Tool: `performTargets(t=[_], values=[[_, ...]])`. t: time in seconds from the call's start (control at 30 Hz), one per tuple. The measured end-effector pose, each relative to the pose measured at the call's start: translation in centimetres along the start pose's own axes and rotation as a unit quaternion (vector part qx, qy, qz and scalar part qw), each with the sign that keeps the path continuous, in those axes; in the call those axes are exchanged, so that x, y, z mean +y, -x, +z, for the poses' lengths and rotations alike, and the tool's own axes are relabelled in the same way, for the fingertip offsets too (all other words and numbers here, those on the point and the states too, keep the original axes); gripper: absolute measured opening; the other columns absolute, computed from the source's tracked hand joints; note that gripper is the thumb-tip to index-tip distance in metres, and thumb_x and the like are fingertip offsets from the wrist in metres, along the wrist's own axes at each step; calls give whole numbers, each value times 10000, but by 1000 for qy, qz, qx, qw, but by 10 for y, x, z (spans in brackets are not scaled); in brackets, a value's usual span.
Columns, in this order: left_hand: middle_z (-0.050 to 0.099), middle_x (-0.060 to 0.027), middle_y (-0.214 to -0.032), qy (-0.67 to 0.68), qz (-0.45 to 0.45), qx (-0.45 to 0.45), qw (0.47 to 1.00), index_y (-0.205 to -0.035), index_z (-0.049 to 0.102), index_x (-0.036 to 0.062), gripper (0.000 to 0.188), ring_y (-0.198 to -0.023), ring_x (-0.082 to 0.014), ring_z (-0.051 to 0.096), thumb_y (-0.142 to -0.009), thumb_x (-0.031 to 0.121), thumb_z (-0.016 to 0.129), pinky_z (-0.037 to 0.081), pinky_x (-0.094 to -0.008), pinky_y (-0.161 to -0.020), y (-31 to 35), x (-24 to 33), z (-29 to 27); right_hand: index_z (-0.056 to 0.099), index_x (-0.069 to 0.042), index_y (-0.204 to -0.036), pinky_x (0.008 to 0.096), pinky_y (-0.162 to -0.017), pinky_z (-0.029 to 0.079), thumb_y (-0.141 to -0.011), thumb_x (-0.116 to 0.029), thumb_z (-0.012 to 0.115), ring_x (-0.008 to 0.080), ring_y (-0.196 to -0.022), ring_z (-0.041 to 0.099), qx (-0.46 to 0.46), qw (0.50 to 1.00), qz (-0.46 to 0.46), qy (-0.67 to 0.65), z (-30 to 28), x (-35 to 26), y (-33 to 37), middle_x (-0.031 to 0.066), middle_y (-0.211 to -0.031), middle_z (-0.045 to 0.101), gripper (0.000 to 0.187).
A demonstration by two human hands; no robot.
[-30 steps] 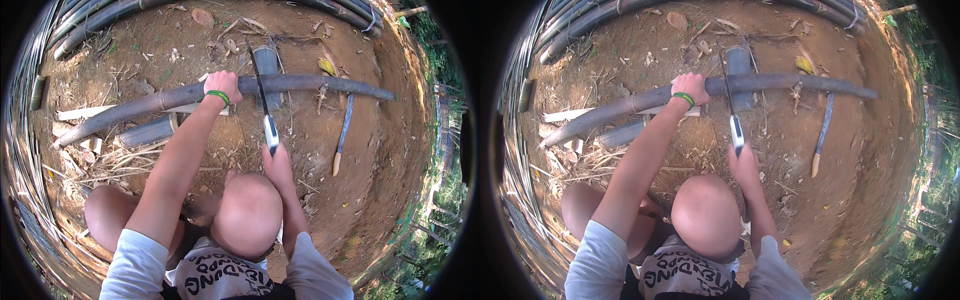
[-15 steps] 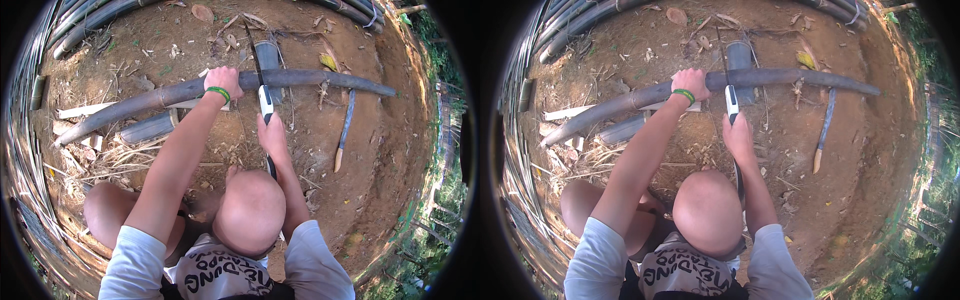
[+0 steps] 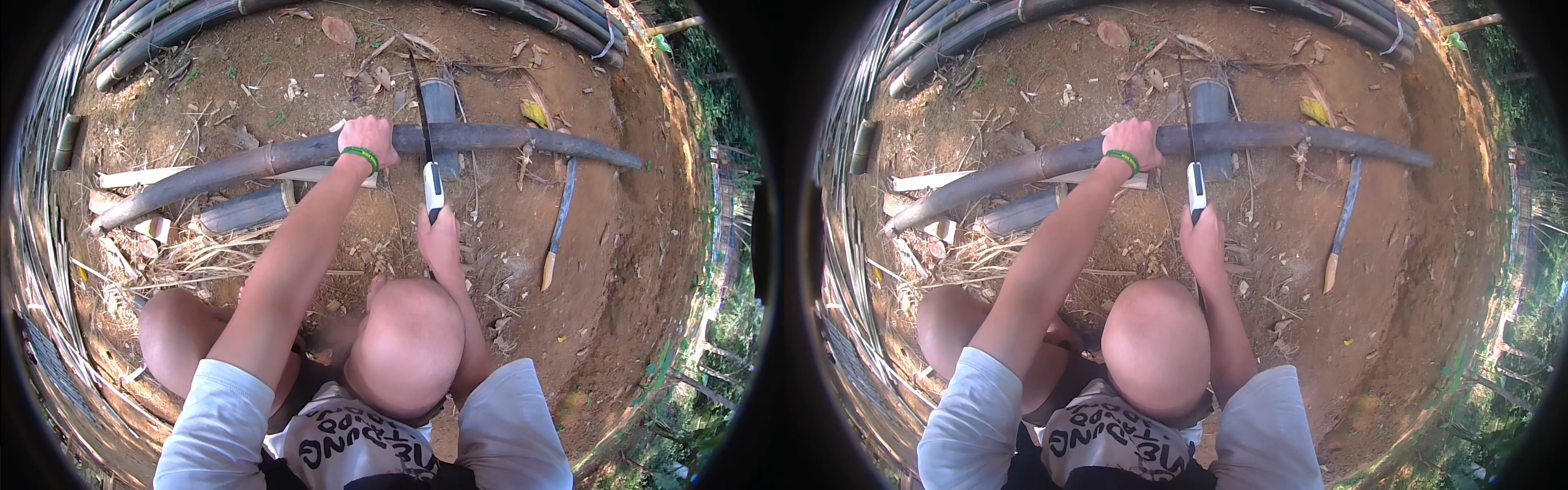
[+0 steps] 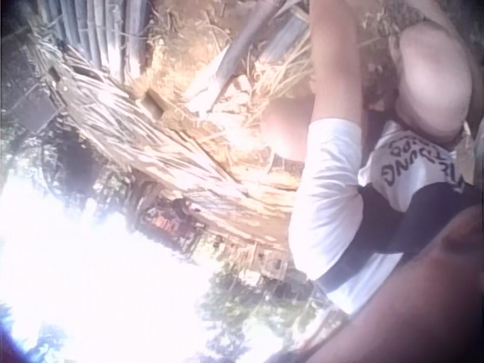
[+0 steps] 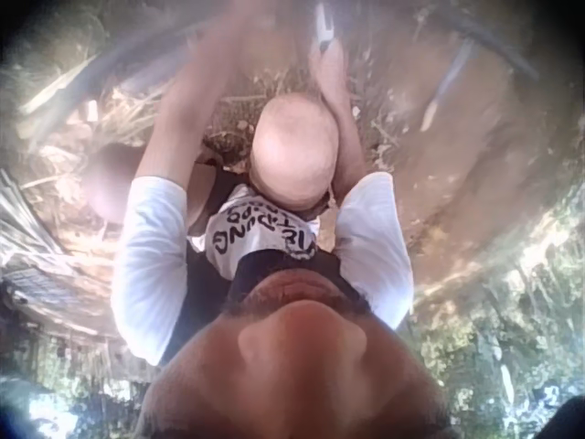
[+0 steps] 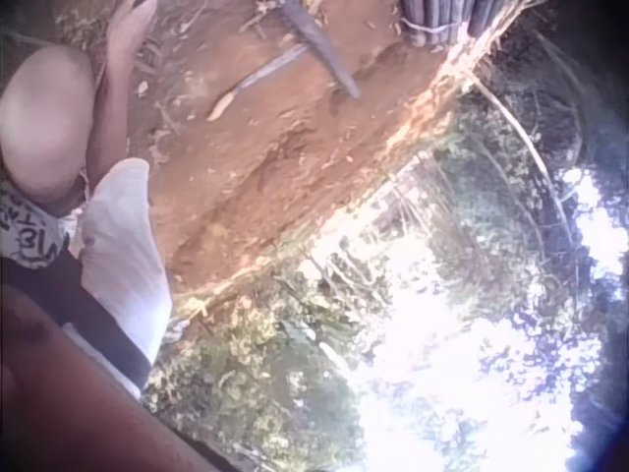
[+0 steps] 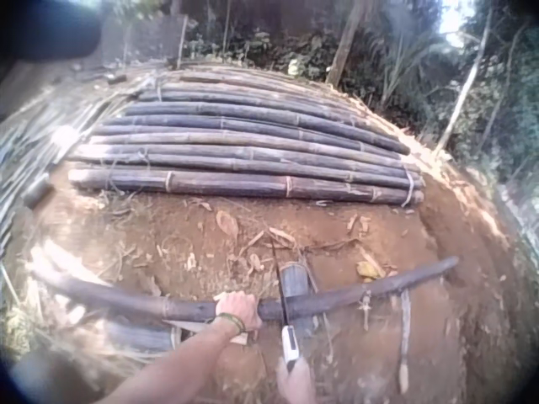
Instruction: The person handles bamboo strips on the ground, picks up a hand saw, and saws through a bamboo pole resting on a log.
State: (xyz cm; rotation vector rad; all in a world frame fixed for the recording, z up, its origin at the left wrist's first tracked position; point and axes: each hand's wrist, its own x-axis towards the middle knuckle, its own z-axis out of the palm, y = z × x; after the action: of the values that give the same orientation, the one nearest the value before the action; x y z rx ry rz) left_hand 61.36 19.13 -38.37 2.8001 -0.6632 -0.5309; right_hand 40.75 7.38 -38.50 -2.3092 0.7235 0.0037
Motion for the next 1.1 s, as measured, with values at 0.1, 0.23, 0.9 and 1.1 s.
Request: performTargets(t=[0.1,0.23,0.9,1.1], values=[[775,-175,-1001,1,-15,-12,1000,-1079,756,90,470,-974,-338,762,-700,364,799,614,-433,-863,6,-11,0,571,56,-1075,581,-739,508,-1020,-312,605,520,-838,680,-45,999,-2,27,-12,-13,8,317,-846,675,373],[773,-176,-1025,2,-19,-15,1000,-1070,758,88,454,-980,-338,760,-711,363,793,613,-430,-868,-1,-19,2,562,51,-1167,529,-687,518,-1003,-252,655,476,-789,700,-112,987,116,-9,-68,-5,107,304,-825,680,357],[771,-171,-1098,4,-17,-43,999,-1085,771,90,504,-1026,-338,751,-711,422,836,607,-425,-912,-3,-9,-4,564,64,-1210,519,-732,535,-1004,-286,674,480,-782,704,-87,964,230,-100,-72,12,140,304,-826,688,421],[767,-186,-1083,1,-10,-39,999,-1096,765,95,542,-1020,-348,751,-683,439,836,609,-432,-903,-3,-10,-5,574,60,-1085,581,-728,510,-1012,-273,619,538,-850,667,-33,999,10,9,-8,-10,4,321,-876,682,344]])
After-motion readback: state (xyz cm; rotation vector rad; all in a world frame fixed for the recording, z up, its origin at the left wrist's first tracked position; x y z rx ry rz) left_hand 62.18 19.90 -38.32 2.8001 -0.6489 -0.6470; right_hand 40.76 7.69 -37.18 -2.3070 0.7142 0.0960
